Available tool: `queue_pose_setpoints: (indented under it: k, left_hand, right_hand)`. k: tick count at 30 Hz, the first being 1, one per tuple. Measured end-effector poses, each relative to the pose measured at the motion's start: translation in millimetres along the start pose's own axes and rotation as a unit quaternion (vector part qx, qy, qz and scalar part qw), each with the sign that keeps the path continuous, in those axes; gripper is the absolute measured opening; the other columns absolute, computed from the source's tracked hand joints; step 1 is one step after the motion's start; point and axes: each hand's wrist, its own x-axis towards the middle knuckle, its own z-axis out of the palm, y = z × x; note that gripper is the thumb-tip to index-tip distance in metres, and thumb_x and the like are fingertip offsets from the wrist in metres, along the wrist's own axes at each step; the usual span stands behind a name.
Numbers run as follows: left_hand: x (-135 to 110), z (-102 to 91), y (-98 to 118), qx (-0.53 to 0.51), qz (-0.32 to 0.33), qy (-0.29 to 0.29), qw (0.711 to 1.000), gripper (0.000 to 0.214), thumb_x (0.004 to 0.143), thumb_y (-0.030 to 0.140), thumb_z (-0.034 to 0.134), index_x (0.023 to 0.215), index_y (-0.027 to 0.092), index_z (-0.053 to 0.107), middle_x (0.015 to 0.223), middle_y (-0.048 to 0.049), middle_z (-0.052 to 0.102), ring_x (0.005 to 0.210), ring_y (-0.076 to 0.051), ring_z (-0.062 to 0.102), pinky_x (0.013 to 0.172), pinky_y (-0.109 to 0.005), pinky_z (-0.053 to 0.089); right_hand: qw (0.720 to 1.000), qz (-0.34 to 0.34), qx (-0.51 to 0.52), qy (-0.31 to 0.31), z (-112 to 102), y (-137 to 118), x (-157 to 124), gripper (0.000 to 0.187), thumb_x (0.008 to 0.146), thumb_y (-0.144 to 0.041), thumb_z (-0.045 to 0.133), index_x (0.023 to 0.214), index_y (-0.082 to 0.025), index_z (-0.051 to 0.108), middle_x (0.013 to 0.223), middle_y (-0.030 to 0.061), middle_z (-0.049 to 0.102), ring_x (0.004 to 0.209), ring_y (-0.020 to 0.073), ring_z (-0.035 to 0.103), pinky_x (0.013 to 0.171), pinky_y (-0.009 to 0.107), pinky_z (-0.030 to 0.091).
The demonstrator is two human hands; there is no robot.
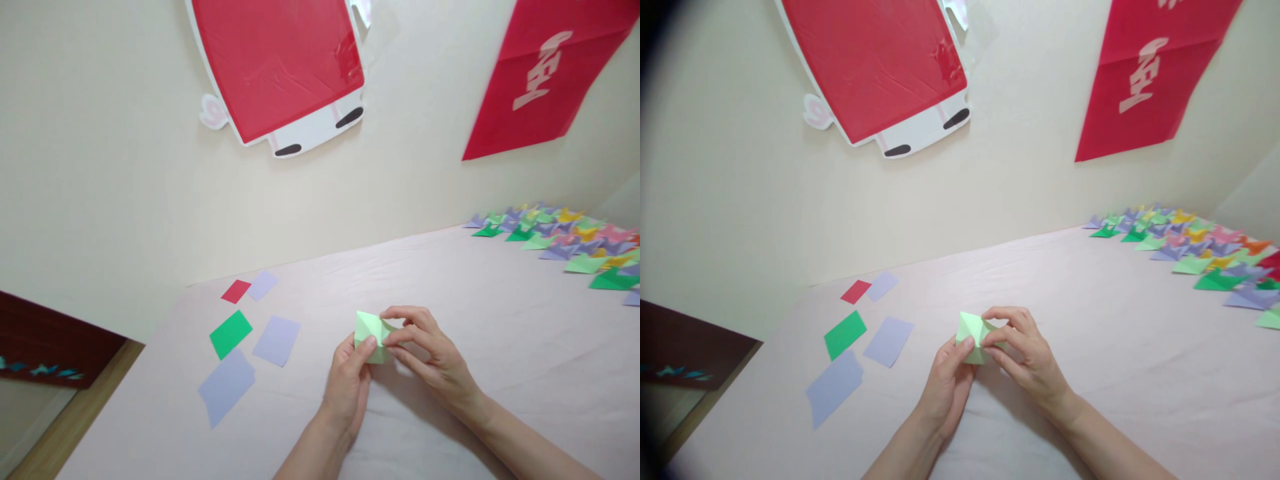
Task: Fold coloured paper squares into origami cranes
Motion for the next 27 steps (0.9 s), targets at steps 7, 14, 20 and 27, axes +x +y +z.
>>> queue_pose_setpoints:
  k: [7,14,20,27]
  left_hand:
    - [2,-6.2,12,0.018,-0.052,-0.032,0.998,0.023,0.077,0.032,0.074,0.087,0.012,0.073,0.08,-0.0037,0.064,0.072,-0.013,0.05,0.07,-0.023,0.038]
    - [2,-13.0,18,0.025,-0.147,-0.034,0.988,0.023,0.069,0.029,0.078,0.081,0.011,0.071,0.075,-0.0041,0.061,0.068,-0.013,0.051,0.067,-0.024,0.04]
    - [4,-15.7,19,0.055,-0.172,-0.033,0.983,0.03,0.067,0.034,0.079,0.082,0.011,0.068,0.078,-0.0048,0.06,0.07,-0.014,0.053,0.066,-0.025,0.042]
    - [2,-13.5,22,0.426,0.217,0.013,0.878,0.009,0.082,0.027,0.071,0.089,0.022,0.069,0.097,-0.0037,0.061,0.097,-0.02,0.056,0.087,-0.031,0.041]
  right_hand:
    - [0.996,0.036,0.077,-0.031,1,4,-1,0.008,0.09,-0.027,0.062,0.082,-0.024,0.065,0.123,0.0082,0.064,0.115,0.0257,0.058,0.097,0.042,0.047]
    - [0.99,0.043,0.129,-0.038,2,1,-1,0.009,0.088,-0.026,0.063,0.08,-0.024,0.065,0.11,0.0074,0.065,0.103,0.023,0.062,0.09,0.036,0.051]
    - [0.987,0.048,0.149,-0.032,3,-2,-1,0.009,0.088,-0.025,0.064,0.079,-0.024,0.064,0.101,0.0051,0.066,0.09,0.02,0.063,0.081,0.032,0.051]
    - [0.983,0.086,0.162,-0.008,6,4,-1,0.013,0.089,-0.032,0.065,0.079,-0.023,0.064,0.081,0.0027,0.062,0.079,0.0189,0.061,0.071,0.03,0.049]
